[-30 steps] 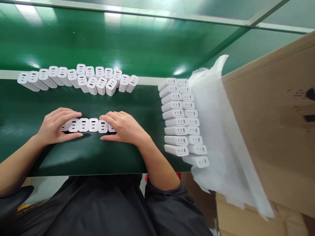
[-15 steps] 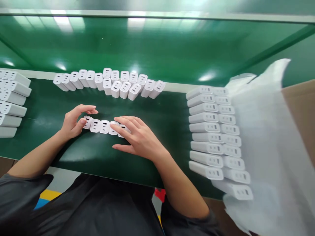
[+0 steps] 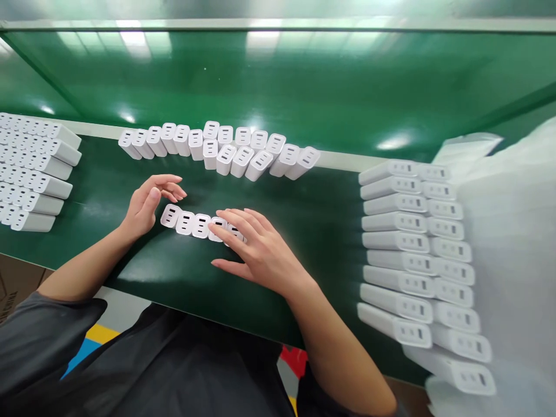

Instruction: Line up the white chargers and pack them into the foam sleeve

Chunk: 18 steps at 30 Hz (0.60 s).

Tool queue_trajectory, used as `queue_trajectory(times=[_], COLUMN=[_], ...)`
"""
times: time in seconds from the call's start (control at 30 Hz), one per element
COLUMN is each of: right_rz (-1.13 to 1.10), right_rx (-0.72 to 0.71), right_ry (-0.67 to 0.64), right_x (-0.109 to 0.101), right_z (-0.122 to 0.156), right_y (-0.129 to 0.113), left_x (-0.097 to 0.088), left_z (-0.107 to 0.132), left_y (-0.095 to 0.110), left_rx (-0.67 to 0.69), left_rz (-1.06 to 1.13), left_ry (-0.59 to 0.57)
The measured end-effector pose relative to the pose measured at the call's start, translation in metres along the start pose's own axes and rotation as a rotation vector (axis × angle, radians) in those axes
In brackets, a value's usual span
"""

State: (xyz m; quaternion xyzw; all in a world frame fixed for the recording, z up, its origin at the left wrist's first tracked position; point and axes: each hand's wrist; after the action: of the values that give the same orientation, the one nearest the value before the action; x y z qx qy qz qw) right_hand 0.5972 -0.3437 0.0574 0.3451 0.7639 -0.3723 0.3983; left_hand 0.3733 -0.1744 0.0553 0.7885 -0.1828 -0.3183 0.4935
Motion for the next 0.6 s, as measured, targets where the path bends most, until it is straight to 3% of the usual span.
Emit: queue_trajectory(times=[0.17, 0.6], right_rz=[0.013, 0.054], right_rx=[-0.006, 0.060], right_ry=[0.002, 0.000], right_x=[-0.0004, -0.0008], right_z=[-0.0013, 0.0004], right_y=[-0.0005, 0.0040], left_x=[-0.0005, -0.0012], left_z=[-0.0017, 0.0008], left_y=[0.0021, 0.0010], left_rx=[-0.094, -0.065], left_rz=[0.041, -0.040], left_ry=[0.031, -0.007])
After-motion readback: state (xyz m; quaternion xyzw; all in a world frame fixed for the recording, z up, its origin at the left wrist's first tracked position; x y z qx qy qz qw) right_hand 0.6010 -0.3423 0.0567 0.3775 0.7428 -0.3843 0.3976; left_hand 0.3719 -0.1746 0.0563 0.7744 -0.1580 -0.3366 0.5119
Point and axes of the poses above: each hand's wrist, its own z-axis away from the middle knuckle, its own x-axis out of the palm, y = z × x, and after that the axes turned 3 degrees about -z, right-handed
